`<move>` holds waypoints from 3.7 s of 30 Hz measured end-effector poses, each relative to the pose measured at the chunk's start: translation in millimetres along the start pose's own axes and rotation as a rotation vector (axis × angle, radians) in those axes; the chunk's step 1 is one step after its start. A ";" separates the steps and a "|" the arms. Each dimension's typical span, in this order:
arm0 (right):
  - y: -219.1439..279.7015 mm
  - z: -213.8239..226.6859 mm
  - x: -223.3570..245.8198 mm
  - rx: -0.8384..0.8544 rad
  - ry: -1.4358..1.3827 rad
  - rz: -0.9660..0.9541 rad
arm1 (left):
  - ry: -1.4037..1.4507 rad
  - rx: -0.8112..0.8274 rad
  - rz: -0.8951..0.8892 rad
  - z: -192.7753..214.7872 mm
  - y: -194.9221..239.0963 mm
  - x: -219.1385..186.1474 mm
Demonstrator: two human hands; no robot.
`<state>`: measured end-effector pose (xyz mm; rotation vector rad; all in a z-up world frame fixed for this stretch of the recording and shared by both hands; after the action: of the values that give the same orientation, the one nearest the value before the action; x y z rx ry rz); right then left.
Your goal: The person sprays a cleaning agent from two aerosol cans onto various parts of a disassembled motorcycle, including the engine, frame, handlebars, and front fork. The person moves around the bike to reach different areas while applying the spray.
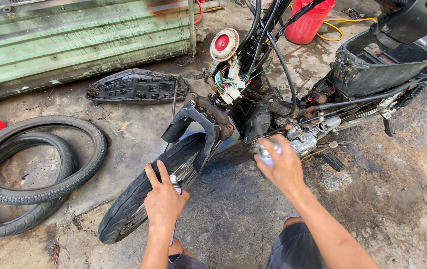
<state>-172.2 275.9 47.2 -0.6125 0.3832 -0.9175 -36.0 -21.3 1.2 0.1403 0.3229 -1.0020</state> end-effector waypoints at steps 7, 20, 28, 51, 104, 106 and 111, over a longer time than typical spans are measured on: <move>14.8 3.3 25.5 0.266 0.013 0.173 | 0.005 -0.014 -0.016 0.4 0.9 -1.1; 26.3 -9.1 -12.6 -0.039 -0.102 0.039 | -0.050 -0.087 0.016 0.9 -0.9 -3.3; 21.5 -15.4 -32.6 0.206 -0.250 -0.053 | -0.014 -0.034 0.064 8.4 -5.1 -8.5; 48.9 -65.0 -50.2 -0.047 -0.462 -0.158 | -0.071 0.008 0.124 2.6 -14.8 -4.8; -24.9 52.3 -56.7 -0.251 -0.485 -0.273 | -0.130 -0.035 0.181 -17.2 -43.5 6.5; -13.7 60.7 -62.5 -0.208 -0.557 -0.314 | -0.085 -0.021 0.174 -18.4 -57.1 14.5; 34.5 48.2 -89.3 0.035 -0.713 -0.456 | -0.134 -0.035 0.159 -16.6 -97.2 32.0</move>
<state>-174.2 381.3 66.7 -0.9667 -0.4289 -1.0613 -105.6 -94.6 -21.9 0.0655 0.2039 -0.8438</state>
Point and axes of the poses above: each hand's wrist, its own y-axis away from the middle knuckle, its own z-axis out of the back of the hand, x = y × z, the point moved 4 cm from there along -y, towards the middle knuckle, and after that the axes turned 15 degrees about y, right-handed, at the moved point
